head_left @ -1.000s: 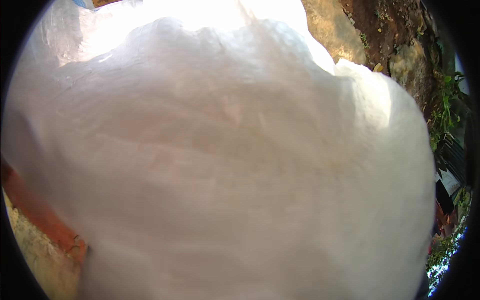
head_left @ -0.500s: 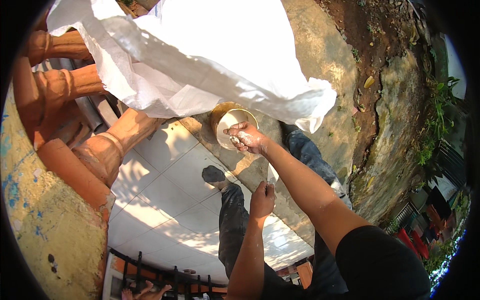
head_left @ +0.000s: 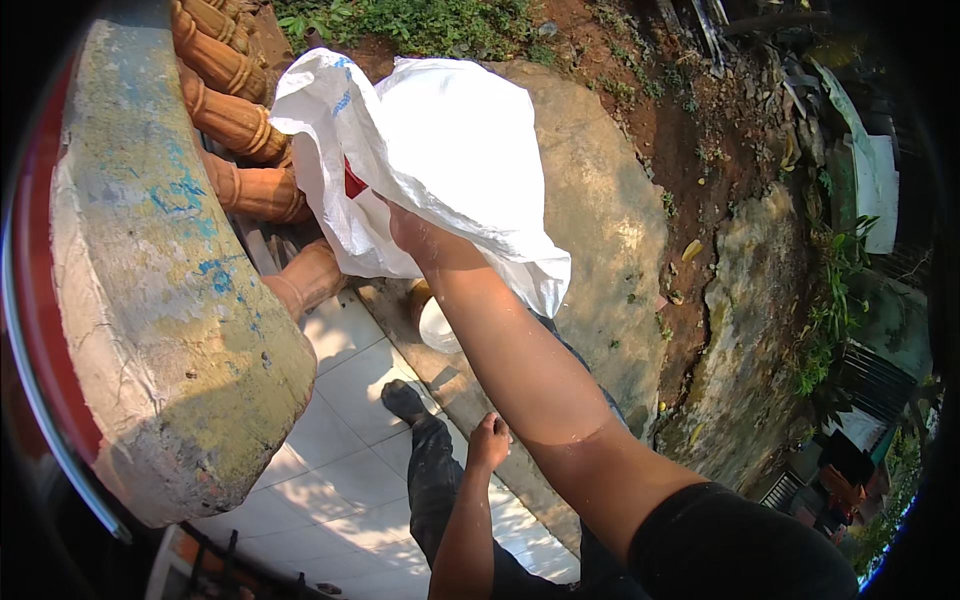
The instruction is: The person scoops a white powder from a large sack into a small container, then moves to an outdoor tap to wash the container and a red object. After rinsing, the person walks into a room, places the container on the floor, and picks up a piece of wood.
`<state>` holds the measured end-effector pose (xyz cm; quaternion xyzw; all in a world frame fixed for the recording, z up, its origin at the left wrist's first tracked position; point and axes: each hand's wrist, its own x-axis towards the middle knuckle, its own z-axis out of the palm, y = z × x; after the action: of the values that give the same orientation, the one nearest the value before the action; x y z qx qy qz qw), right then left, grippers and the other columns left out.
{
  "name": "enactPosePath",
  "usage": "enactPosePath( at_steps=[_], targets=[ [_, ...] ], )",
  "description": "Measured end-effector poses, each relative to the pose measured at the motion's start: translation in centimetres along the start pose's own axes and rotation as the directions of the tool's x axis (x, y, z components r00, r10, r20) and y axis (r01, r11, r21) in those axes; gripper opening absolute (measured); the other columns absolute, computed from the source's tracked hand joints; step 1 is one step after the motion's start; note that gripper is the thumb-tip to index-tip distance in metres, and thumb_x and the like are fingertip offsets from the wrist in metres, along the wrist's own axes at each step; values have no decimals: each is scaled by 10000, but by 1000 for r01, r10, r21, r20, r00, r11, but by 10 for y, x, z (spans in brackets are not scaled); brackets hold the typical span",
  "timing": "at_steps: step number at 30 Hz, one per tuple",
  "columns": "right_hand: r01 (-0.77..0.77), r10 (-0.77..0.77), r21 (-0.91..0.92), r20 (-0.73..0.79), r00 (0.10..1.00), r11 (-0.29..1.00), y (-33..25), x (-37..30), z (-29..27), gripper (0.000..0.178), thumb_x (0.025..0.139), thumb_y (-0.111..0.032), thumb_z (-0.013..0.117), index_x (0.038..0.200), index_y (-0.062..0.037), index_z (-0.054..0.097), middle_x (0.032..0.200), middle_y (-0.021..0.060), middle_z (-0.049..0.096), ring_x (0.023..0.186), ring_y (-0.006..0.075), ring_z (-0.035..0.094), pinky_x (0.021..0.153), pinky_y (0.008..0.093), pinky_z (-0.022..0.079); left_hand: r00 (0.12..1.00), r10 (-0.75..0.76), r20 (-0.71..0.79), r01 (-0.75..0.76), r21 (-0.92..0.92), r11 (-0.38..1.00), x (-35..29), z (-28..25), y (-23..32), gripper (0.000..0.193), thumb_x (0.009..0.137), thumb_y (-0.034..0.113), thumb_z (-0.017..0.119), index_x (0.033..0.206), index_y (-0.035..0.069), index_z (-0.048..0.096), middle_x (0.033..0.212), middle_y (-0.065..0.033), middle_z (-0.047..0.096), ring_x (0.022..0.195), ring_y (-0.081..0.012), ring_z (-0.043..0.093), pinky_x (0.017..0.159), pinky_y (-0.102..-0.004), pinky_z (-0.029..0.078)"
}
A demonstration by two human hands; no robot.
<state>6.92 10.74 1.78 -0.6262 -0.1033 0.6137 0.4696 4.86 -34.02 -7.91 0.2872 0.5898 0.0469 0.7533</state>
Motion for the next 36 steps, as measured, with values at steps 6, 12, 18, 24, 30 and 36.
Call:
enactPosePath(
  at_steps=[6,12,18,24,30,36],
  targets=[
    [-53,62,138,-60,996,989,0,-26,12,381,1036,-161,595,1367,25,561,1359,195,581,1167,252,602,1011,388,487,997,43,-64,-31,178,983,-43,-24,68,322,1073,316,511,1126,15,614,831,-130,705,744,-237,719,605,-382,592],
    [2,-5,71,47,999,997,23,-9,-45,477,1048,-214,564,1459,18,497,1441,190,579,1330,325,552,1117,403,422,984,-104,-148,79,-165,983,-55,-34,124,288,1067,275,539,1065,-2,619,744,-102,646,669,-193,670,563,-373,552],
    [283,-188,-561,222,957,778,-38,-105,-60,351,976,-214,660,1227,30,656,1186,176,705,1048,248,682,864,337,537,923,-78,-376,32,-128,991,-48,-69,135,264,1061,244,556,1063,-8,635,711,-84,617,614,-168,616,537,-372,463],
    [567,-380,-781,456,805,262,90,-152,-171,322,841,-108,729,1134,-6,643,1007,163,647,1008,334,639,876,454,524,877,-144,-459,140,-42,989,-78,-103,135,281,1067,222,548,1218,-4,618,768,-51,625,540,-120,565,491,-289,485],
    [463,-56,-885,465,884,-44,274,-98,-210,293,977,-212,506,1214,-78,613,1148,110,646,1219,299,560,1099,529,380,931,-109,-349,43,-192,980,-103,-140,110,240,1083,219,522,1094,-8,600,745,-44,608,533,-100,544,485,-275,465],
    [474,35,-880,474,880,-11,266,-72,-183,246,962,-140,446,1144,-153,611,1126,86,645,1186,250,584,1096,546,365,912,-98,-399,73,-79,994,-112,-167,84,187,1074,188,519,1045,21,596,749,-29,590,535,-94,526,490,-271,456]
  ],
)
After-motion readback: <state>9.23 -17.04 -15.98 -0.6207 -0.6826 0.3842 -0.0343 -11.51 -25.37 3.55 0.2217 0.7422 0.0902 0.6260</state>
